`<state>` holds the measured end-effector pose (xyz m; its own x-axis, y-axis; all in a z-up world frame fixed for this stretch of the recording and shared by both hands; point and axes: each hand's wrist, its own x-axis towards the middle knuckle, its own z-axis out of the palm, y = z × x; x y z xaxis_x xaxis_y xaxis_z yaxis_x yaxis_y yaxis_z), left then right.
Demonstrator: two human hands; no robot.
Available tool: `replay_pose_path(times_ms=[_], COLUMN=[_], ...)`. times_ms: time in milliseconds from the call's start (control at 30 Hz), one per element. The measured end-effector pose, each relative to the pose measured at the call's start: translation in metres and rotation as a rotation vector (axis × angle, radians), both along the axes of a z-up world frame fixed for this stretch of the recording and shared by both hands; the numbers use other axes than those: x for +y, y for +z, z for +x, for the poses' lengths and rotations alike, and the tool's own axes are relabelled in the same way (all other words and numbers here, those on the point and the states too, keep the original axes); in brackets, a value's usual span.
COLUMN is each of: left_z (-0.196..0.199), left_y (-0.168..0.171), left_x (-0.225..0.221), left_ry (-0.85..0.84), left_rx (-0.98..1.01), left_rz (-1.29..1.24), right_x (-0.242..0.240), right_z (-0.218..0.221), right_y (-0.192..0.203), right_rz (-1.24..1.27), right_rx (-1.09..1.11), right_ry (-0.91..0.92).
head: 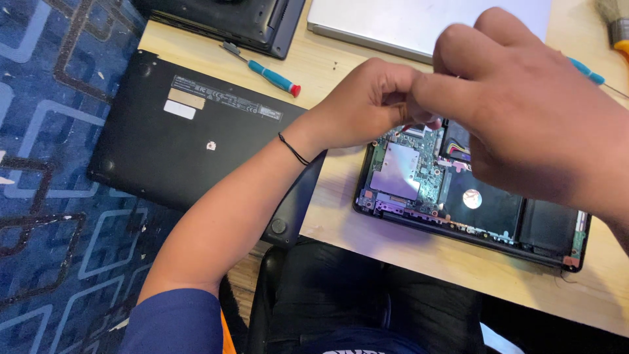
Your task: Repairing a laptop by unscrewing components from the motherboard using a screwdriver
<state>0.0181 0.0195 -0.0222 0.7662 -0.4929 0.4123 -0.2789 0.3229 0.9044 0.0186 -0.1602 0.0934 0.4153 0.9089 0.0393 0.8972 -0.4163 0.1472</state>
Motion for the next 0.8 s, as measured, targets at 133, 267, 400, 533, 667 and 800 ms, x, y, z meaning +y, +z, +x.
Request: replay_pose_path(times_ms=[133,267,400,533,667,800], left_z=[-0.002,-0.012,-0.009,-0.006,-0.011,-0.015], left_y=[0.007,0.023,0.008,0.01,0.014,0.018], left_x=[-0.008,-0.012,-0.009,-0.007,-0.008,-0.009], left_ry=[0.005,0.264,0.126,-0.037,0.146,0.319], left_rx=[0.066,-0.08,-0.073,-0.047,0.076,-0.116], left_rz=[-0.051,0.146,0.156,0.071,0.068,0.206], right_x=[-0.004,-0.013,-0.014,-0.008,0.007,0.009], right_z=[0.0,-0.008,-0.015,-0.009,-0.013,-0.015], right_y=[-0.003,-0.01,-0.003,-0.002,0.007,-0.002], right_rz=[0.142,0.071,0.0,-0.112,0.012,-0.047], right_rx=[0.102,0.032,-0.064,-0.101,0.14,-0.007], right_ry=[0.061,-0.289,-0.229,-0.196,-0.204,-0.443])
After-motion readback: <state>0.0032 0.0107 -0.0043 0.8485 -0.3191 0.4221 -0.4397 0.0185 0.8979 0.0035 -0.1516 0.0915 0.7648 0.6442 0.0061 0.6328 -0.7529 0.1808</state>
